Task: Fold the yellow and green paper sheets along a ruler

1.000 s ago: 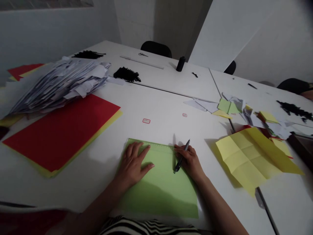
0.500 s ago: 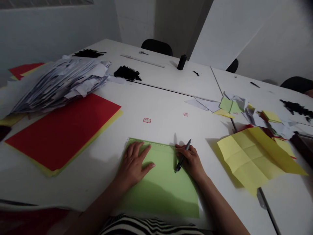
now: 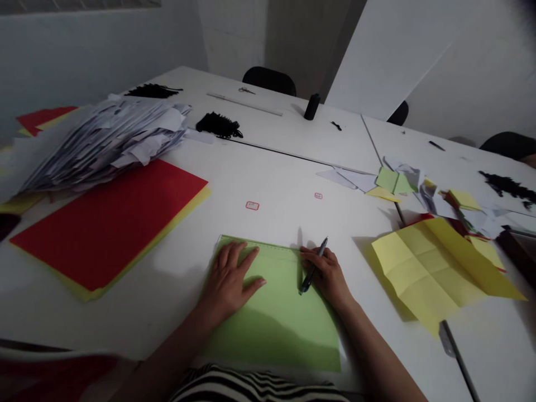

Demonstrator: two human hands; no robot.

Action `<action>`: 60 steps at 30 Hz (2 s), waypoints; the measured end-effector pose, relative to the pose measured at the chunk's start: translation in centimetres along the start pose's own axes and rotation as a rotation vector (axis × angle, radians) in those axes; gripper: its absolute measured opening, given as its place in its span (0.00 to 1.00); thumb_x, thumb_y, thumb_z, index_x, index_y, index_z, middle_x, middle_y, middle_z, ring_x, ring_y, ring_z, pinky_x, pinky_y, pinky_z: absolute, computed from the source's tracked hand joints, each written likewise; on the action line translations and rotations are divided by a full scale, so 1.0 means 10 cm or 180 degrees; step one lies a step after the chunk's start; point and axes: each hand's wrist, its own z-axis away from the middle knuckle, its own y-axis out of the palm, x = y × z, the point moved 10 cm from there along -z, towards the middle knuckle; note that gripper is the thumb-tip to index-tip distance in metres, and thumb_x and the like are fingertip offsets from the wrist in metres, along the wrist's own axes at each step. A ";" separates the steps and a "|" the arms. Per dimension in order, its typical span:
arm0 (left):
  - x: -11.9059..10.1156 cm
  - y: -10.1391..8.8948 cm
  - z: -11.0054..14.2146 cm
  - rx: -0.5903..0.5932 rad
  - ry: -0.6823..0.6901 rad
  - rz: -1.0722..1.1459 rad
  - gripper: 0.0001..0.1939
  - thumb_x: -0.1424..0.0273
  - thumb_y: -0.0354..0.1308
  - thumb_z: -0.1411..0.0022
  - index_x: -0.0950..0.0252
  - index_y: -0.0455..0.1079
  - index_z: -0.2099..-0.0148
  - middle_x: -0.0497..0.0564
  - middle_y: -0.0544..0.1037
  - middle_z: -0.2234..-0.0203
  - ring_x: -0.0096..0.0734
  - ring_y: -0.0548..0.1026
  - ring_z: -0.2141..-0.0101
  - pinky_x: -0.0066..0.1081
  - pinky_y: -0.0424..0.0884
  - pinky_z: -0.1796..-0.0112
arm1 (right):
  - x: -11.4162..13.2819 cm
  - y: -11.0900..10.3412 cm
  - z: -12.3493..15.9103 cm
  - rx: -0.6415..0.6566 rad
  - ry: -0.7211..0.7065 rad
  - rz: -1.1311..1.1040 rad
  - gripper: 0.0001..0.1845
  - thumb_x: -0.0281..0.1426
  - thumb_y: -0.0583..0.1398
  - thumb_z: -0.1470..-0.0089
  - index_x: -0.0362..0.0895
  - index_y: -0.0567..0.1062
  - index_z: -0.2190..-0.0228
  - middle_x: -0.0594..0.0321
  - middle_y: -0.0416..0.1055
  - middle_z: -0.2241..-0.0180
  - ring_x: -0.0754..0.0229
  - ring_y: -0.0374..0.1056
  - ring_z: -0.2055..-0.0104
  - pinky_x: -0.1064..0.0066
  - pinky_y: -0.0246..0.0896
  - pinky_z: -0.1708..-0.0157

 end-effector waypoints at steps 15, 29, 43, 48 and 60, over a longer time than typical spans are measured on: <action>0.02 0.01 -0.02 0.0024 -0.0057 0.0091 0.33 0.50 0.56 0.42 0.58 0.62 0.38 0.58 0.64 0.43 0.53 0.54 0.41 0.51 0.56 0.43 | 0.06 -0.16 -0.35 -0.0030 0.1013 -0.2025 0.20 0.45 0.52 0.37 0.47 0.71 0.50 0.57 0.76 0.64 0.58 0.72 0.66 0.66 0.69 0.67; 0.00 -0.04 -0.01 -0.0050 0.0055 0.0110 0.33 0.50 0.54 0.40 0.59 0.61 0.37 0.58 0.64 0.45 0.52 0.55 0.41 0.50 0.56 0.43 | 0.27 0.96 -1.11 0.0522 0.1111 -0.2619 0.15 0.41 0.64 0.52 0.43 0.70 0.72 0.66 0.68 0.77 0.65 0.61 0.76 0.74 0.56 0.76; -0.01 -0.03 -0.01 -0.0005 -0.0012 0.0142 0.33 0.49 0.54 0.40 0.59 0.61 0.37 0.58 0.63 0.44 0.53 0.54 0.41 0.51 0.56 0.43 | 0.29 0.89 -1.08 0.0514 0.0889 -0.2322 0.17 0.42 0.61 0.48 0.45 0.64 0.78 0.67 0.62 0.80 0.66 0.55 0.78 0.73 0.51 0.77; -0.01 -0.02 -0.01 -0.0014 0.0023 0.0147 0.33 0.49 0.54 0.40 0.60 0.62 0.38 0.58 0.64 0.44 0.52 0.54 0.41 0.50 0.56 0.42 | 0.29 0.88 -1.07 0.0464 0.0862 -0.2309 0.15 0.39 0.61 0.48 0.45 0.64 0.79 0.68 0.61 0.81 0.66 0.55 0.78 0.73 0.50 0.77; -0.01 -0.01 -0.01 0.0015 0.0002 0.0130 0.33 0.49 0.54 0.40 0.59 0.62 0.38 0.58 0.64 0.44 0.53 0.54 0.41 0.51 0.56 0.43 | 0.28 0.91 -1.07 0.0517 0.0828 -0.2168 0.15 0.40 0.60 0.48 0.46 0.63 0.78 0.67 0.62 0.80 0.66 0.56 0.78 0.73 0.51 0.76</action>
